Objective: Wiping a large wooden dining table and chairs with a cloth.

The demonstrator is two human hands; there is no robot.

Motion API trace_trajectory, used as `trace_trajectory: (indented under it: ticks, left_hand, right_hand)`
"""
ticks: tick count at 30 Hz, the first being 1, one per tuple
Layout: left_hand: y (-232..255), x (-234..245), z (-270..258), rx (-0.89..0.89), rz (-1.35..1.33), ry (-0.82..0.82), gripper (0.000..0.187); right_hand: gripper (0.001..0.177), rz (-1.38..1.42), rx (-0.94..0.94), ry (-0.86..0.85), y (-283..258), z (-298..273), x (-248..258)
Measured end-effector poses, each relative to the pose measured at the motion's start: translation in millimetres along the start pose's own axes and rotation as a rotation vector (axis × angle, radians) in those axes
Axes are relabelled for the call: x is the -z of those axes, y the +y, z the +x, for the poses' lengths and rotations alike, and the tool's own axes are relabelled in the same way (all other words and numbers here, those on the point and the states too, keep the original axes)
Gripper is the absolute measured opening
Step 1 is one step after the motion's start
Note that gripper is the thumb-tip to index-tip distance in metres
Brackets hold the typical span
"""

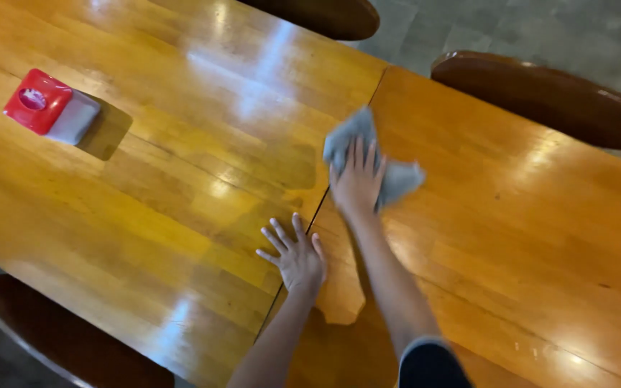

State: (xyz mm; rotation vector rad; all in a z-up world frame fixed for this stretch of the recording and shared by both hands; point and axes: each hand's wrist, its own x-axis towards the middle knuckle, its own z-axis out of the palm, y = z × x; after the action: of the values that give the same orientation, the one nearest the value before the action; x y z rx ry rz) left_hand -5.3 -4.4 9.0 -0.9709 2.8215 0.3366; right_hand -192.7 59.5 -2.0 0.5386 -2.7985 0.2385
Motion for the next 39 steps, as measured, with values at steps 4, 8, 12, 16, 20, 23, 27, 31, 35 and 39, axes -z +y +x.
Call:
trace_trajectory:
  ticks: [4,8,12,16,20,23,27,31,35,39]
  left_hand:
    - [1.4,8.0,2.1,0.014,0.004,-0.027,0.069]
    - [0.7,5.0,1.8,0.014,-0.032,-0.022,0.069]
    - [-0.8,1.3,2.1,0.007,-0.018,-0.007,0.067]
    - [0.2,-6.2,2.6,-0.009,-0.019,0.033,0.066]
    - [-1.2,-9.3,-0.7,-0.018,-0.032,0.109,0.068]
    - [-5.0,-16.8,-3.9,-0.028,-0.058,0.142,0.069]
    - [-11.9,-22.6,-1.7,-0.051,-0.122,0.159,0.076]
    - [-9.4,-19.3,-0.1,-0.068,-0.131,0.155,0.08]
    - [-3.0,-6.3,-7.5,-0.071,-0.092,0.149,0.085]
    - [-4.6,-36.7,-7.7,-0.145,-0.146,0.235,0.078]
  right_hand:
    - [0.075,0.066,-0.031,-0.148,75.9,106.2,0.8]
    - [0.075,0.07,-0.265,-0.189,213.5,104.0,35.8]
    - [0.091,-0.01,-0.806,-0.101,337.2,6.1,61.3]
    - [0.083,-0.181,-0.913,-0.067,318.6,-113.3,84.2]
    - [0.091,-0.196,-0.513,0.082,207.3,-199.7,42.5]
    - [0.096,-0.052,-0.205,-0.31,60.6,-169.2,74.3]
    - [0.088,0.119,0.275,-0.324,0.4,-119.4,69.2]
    - [0.077,-0.005,0.083,-0.238,142.4,-92.1,53.2]
    - [0.078,-0.163,-0.299,0.076,328.1,-198.6,55.7]
    - [0.075,-0.094,-0.731,0.081,328.9,-333.9,171.1]
